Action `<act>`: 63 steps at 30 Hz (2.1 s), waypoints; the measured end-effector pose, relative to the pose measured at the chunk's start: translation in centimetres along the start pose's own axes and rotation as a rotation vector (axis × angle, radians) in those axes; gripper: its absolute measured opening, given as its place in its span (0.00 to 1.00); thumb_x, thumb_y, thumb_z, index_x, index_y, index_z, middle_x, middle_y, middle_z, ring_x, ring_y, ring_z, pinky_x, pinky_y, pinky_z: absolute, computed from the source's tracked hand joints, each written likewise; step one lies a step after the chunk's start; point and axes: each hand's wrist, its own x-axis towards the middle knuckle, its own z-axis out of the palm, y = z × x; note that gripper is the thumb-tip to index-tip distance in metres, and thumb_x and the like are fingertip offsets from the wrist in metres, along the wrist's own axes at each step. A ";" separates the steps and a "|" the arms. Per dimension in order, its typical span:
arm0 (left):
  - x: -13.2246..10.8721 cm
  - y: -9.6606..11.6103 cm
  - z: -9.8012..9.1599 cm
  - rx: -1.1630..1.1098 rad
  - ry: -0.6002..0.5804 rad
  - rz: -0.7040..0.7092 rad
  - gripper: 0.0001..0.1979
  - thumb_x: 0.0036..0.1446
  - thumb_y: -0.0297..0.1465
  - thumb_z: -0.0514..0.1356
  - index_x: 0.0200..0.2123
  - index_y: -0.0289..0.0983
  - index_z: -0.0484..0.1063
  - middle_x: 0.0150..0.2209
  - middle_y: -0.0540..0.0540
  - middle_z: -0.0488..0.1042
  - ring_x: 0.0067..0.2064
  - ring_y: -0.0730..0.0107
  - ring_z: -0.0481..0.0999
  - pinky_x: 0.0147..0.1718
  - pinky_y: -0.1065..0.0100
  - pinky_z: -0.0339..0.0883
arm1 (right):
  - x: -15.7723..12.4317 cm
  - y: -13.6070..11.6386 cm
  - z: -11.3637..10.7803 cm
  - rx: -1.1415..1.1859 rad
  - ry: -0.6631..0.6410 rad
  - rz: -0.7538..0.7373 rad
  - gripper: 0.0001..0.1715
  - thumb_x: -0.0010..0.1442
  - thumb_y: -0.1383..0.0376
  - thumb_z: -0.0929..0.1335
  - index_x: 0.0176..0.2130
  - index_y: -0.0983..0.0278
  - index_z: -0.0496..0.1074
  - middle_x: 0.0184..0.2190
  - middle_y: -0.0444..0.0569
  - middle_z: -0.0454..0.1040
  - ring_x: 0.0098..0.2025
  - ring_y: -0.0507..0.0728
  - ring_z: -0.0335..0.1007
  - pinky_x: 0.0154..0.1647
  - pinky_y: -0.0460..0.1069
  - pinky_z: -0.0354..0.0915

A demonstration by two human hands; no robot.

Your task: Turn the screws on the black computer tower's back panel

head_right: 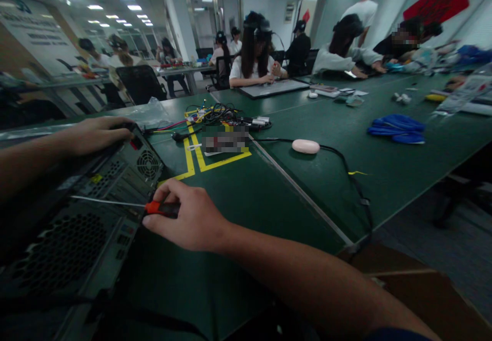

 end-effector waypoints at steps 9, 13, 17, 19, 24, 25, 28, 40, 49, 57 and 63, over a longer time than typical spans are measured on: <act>0.0 0.0 0.1 -0.001 0.013 0.004 0.40 0.54 0.50 0.44 0.60 0.31 0.69 0.60 0.36 0.72 0.61 0.47 0.70 0.64 0.51 0.58 | 0.1 0.1 -0.1 -0.018 -0.017 -0.008 0.11 0.60 0.62 0.72 0.41 0.62 0.68 0.33 0.42 0.72 0.34 0.51 0.69 0.38 0.48 0.66; -0.1 0.0 0.1 -0.003 0.008 -0.001 0.40 0.54 0.50 0.44 0.61 0.30 0.68 0.61 0.35 0.71 0.62 0.47 0.69 0.64 0.52 0.58 | 0.2 0.2 -0.1 -0.008 -0.011 -0.008 0.11 0.60 0.62 0.72 0.41 0.62 0.68 0.33 0.42 0.72 0.34 0.51 0.68 0.38 0.48 0.66; -0.1 0.1 0.0 -0.011 0.001 0.008 0.39 0.54 0.50 0.45 0.60 0.31 0.69 0.60 0.36 0.72 0.60 0.47 0.71 0.62 0.52 0.60 | 0.2 0.2 -0.1 0.012 -0.015 -0.016 0.12 0.60 0.61 0.72 0.40 0.62 0.69 0.32 0.42 0.71 0.33 0.51 0.68 0.37 0.48 0.65; -0.1 0.1 -0.1 -0.007 -0.004 0.002 0.40 0.54 0.50 0.44 0.60 0.31 0.69 0.60 0.36 0.72 0.60 0.47 0.71 0.63 0.52 0.60 | 0.1 0.2 -0.1 0.005 -0.017 -0.009 0.12 0.60 0.60 0.72 0.41 0.62 0.69 0.32 0.42 0.71 0.33 0.51 0.68 0.36 0.48 0.65; -0.1 0.0 -0.1 -0.008 -0.006 -0.004 0.39 0.54 0.50 0.45 0.61 0.32 0.69 0.60 0.36 0.72 0.60 0.48 0.71 0.62 0.53 0.60 | 0.1 0.2 0.0 0.006 -0.011 -0.007 0.11 0.60 0.62 0.72 0.41 0.62 0.69 0.33 0.42 0.72 0.33 0.51 0.68 0.37 0.48 0.66; -0.1 -0.1 0.0 -0.009 -0.001 0.002 0.39 0.55 0.50 0.45 0.61 0.32 0.69 0.60 0.36 0.72 0.60 0.48 0.71 0.62 0.52 0.60 | 0.1 0.2 0.0 0.010 -0.009 -0.008 0.11 0.60 0.62 0.72 0.41 0.62 0.69 0.33 0.42 0.72 0.33 0.51 0.68 0.38 0.48 0.66; 0.1 -0.4 0.1 -0.015 0.005 0.016 0.39 0.55 0.50 0.45 0.60 0.31 0.69 0.60 0.36 0.72 0.60 0.48 0.71 0.62 0.52 0.60 | 0.2 0.3 0.0 0.017 -0.008 -0.006 0.12 0.60 0.61 0.72 0.41 0.62 0.69 0.33 0.43 0.72 0.33 0.51 0.68 0.38 0.48 0.66; -0.2 0.3 -0.1 -0.006 -0.007 -0.013 0.40 0.53 0.51 0.44 0.60 0.32 0.69 0.59 0.37 0.72 0.59 0.48 0.71 0.63 0.52 0.60 | 0.1 0.1 0.0 0.023 0.005 0.026 0.12 0.59 0.61 0.73 0.41 0.63 0.70 0.33 0.43 0.74 0.34 0.52 0.69 0.38 0.49 0.67; 0.0 0.0 0.1 -0.003 0.001 0.007 0.41 0.53 0.50 0.43 0.61 0.30 0.68 0.61 0.37 0.71 0.61 0.47 0.70 0.63 0.52 0.59 | 0.1 0.2 0.1 0.033 0.012 0.031 0.12 0.59 0.61 0.73 0.40 0.63 0.71 0.33 0.44 0.74 0.34 0.52 0.70 0.38 0.49 0.67; 0.0 0.0 0.1 -0.009 0.000 -0.009 0.41 0.53 0.50 0.44 0.61 0.31 0.69 0.60 0.37 0.72 0.60 0.47 0.71 0.62 0.51 0.60 | 0.1 -0.2 0.2 0.035 0.021 0.078 0.13 0.59 0.59 0.73 0.41 0.64 0.73 0.36 0.45 0.76 0.35 0.52 0.72 0.39 0.49 0.67; 0.3 -0.5 0.3 -0.025 0.013 0.014 0.42 0.52 0.52 0.45 0.61 0.30 0.69 0.60 0.35 0.71 0.60 0.46 0.71 0.62 0.49 0.60 | 0.3 0.0 0.1 -0.034 0.024 0.032 0.13 0.64 0.57 0.70 0.39 0.65 0.78 0.33 0.46 0.77 0.35 0.52 0.71 0.37 0.48 0.64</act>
